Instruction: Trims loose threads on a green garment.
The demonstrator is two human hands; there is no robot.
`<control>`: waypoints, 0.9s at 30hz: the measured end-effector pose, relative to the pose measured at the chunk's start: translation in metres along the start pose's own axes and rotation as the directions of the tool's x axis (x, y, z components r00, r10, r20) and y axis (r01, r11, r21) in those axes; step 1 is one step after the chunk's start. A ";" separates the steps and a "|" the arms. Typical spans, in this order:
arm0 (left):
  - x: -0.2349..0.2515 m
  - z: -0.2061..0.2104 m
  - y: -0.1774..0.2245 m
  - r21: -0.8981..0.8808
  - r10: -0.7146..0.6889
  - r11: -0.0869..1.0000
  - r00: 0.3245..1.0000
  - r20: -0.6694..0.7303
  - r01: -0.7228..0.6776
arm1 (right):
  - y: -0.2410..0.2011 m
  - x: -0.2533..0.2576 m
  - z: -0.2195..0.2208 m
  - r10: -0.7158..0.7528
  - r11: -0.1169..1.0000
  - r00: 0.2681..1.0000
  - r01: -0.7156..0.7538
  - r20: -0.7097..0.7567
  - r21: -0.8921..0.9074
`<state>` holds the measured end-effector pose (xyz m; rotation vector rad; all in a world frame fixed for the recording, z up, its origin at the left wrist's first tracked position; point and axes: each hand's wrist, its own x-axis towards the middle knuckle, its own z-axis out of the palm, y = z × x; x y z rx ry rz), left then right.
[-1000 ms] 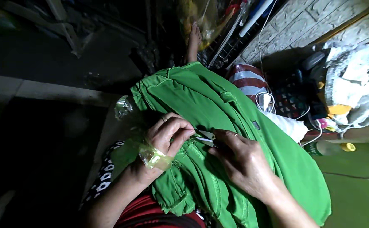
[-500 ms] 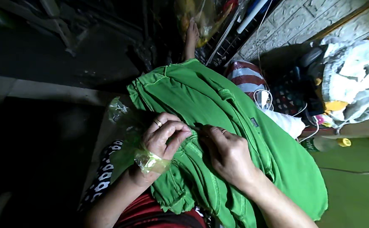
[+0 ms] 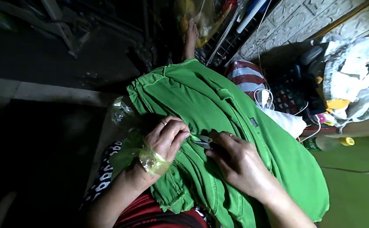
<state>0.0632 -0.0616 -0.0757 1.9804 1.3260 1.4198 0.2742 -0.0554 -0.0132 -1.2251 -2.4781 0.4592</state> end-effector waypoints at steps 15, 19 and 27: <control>-0.013 0.015 -0.010 -0.099 0.057 0.992 0.982 -0.180 -0.076 | -0.003 0.008 0.030 -0.140 0.966 0.969 0.089 -0.204 -0.241; -0.014 0.018 -0.011 -0.092 0.069 0.992 0.975 -0.211 -0.090 | -0.003 0.010 0.034 -0.179 0.949 0.958 0.108 -0.226 -0.295; -0.011 0.007 -0.012 -0.380 -0.180 0.915 0.980 -0.087 0.134 | 0.016 0.014 -0.016 0.227 0.851 0.954 -0.292 0.196 0.437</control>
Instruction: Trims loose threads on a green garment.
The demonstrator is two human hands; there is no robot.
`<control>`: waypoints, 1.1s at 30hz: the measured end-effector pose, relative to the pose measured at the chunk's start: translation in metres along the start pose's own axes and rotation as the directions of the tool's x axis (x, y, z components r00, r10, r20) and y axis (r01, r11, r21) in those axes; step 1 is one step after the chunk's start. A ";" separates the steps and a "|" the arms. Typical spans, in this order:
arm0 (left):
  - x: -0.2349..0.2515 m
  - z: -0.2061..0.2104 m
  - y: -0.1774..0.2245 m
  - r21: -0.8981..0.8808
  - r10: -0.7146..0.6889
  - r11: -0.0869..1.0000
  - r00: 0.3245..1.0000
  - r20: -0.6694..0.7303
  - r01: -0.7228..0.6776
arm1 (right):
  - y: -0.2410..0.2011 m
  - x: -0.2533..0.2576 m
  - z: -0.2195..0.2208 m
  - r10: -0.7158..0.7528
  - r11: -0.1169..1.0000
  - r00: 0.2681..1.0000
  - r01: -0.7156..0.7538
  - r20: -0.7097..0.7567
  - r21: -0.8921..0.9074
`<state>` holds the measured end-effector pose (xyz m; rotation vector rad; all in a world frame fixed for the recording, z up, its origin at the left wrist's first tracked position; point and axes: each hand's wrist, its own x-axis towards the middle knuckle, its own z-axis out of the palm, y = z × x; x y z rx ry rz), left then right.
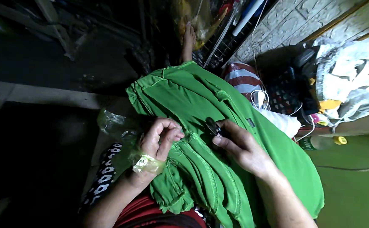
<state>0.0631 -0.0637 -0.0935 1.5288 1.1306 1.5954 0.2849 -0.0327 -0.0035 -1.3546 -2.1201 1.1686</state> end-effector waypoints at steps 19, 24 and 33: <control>-0.005 -0.004 0.025 -0.197 -0.145 0.968 0.987 0.068 0.156 | 0.002 -0.011 0.008 -0.126 0.992 0.989 0.124 -0.073 -0.029; -0.003 -0.002 0.053 -0.325 -0.514 0.664 0.727 0.455 0.674 | 0.000 -0.017 0.004 -0.212 0.977 0.961 0.215 -0.178 0.000; -0.004 0.017 0.059 -0.359 -0.614 0.661 0.750 0.246 0.659 | 0.004 -0.021 0.027 -0.260 0.938 0.961 0.229 -0.092 -0.259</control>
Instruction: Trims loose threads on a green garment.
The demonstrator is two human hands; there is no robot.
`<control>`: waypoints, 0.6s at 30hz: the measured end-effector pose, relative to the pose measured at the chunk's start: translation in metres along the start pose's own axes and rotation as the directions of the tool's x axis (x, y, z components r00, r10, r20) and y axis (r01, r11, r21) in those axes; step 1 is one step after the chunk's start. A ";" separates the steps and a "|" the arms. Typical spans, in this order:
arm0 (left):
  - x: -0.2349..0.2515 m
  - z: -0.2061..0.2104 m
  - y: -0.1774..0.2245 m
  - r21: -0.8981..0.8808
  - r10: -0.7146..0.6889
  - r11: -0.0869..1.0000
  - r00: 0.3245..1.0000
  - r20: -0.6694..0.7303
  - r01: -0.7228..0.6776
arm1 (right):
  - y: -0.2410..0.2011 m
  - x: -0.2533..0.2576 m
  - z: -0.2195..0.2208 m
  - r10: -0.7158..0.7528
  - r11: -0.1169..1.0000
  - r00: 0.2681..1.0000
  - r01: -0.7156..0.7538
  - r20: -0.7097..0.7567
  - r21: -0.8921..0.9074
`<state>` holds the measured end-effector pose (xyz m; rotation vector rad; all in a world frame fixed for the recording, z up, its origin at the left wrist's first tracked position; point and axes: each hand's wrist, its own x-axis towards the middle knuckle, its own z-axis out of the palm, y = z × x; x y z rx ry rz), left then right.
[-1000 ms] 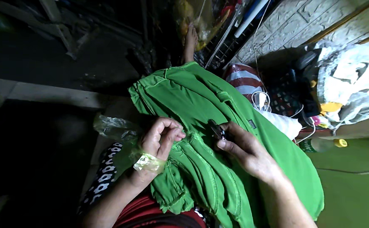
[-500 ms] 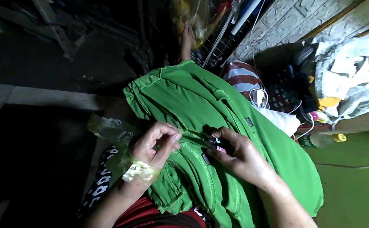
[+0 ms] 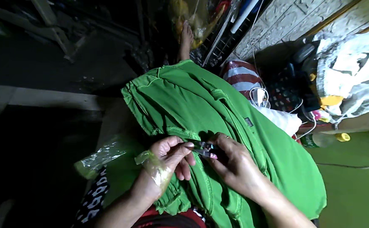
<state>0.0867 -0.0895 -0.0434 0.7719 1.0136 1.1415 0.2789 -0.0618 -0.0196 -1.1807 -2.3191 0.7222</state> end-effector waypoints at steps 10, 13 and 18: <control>-0.001 -0.001 -0.009 0.002 0.077 0.997 0.997 0.008 -0.077 | -0.004 -0.010 0.014 -0.001 0.994 0.996 -0.010 -0.094 -0.113; -0.001 0.000 -0.010 0.011 0.084 0.996 0.996 0.009 -0.084 | -0.005 -0.008 0.017 -0.015 0.989 0.993 -0.004 -0.121 -0.149; -0.001 0.002 -0.013 0.009 0.105 0.994 0.994 0.003 -0.105 | -0.006 -0.006 0.020 -0.049 0.976 0.985 0.013 -0.164 -0.218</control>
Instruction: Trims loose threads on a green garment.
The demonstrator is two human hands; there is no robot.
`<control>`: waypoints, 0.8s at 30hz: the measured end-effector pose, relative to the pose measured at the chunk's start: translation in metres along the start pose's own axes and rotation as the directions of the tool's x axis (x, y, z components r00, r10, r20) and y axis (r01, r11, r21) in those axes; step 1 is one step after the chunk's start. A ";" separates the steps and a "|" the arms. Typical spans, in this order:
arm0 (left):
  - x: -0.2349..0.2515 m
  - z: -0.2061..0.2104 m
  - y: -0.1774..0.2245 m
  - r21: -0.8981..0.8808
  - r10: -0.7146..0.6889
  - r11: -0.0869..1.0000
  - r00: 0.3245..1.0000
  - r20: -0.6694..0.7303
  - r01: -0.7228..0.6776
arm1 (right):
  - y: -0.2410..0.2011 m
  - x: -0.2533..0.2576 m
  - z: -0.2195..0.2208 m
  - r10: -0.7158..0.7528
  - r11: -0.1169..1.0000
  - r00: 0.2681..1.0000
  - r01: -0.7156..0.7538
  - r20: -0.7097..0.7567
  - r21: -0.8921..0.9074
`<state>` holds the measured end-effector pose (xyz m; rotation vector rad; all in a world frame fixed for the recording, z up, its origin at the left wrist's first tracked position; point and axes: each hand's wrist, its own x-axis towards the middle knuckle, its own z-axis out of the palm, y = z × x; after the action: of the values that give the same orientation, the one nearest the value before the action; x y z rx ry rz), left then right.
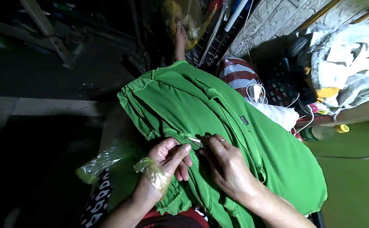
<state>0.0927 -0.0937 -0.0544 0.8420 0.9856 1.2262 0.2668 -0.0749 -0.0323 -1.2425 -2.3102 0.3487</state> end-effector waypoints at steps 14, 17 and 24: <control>0.003 0.001 0.001 -0.010 -0.032 0.999 0.999 0.015 0.032 | 0.011 0.019 -0.032 0.174 0.883 0.893 -0.329 0.416 0.335; 0.003 0.001 0.001 -0.008 -0.027 1.000 0.999 0.021 0.027 | 0.010 0.018 -0.028 0.172 0.900 0.912 -0.299 0.372 0.316; 0.003 0.001 0.000 0.004 -0.023 1.000 1.000 0.011 0.023 | 0.008 0.014 -0.021 0.151 0.930 0.948 -0.233 0.280 0.285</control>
<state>0.0939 -0.0907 -0.0546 0.8375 0.9871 1.1995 0.2771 -0.0585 -0.0143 -1.3242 -2.2209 0.9597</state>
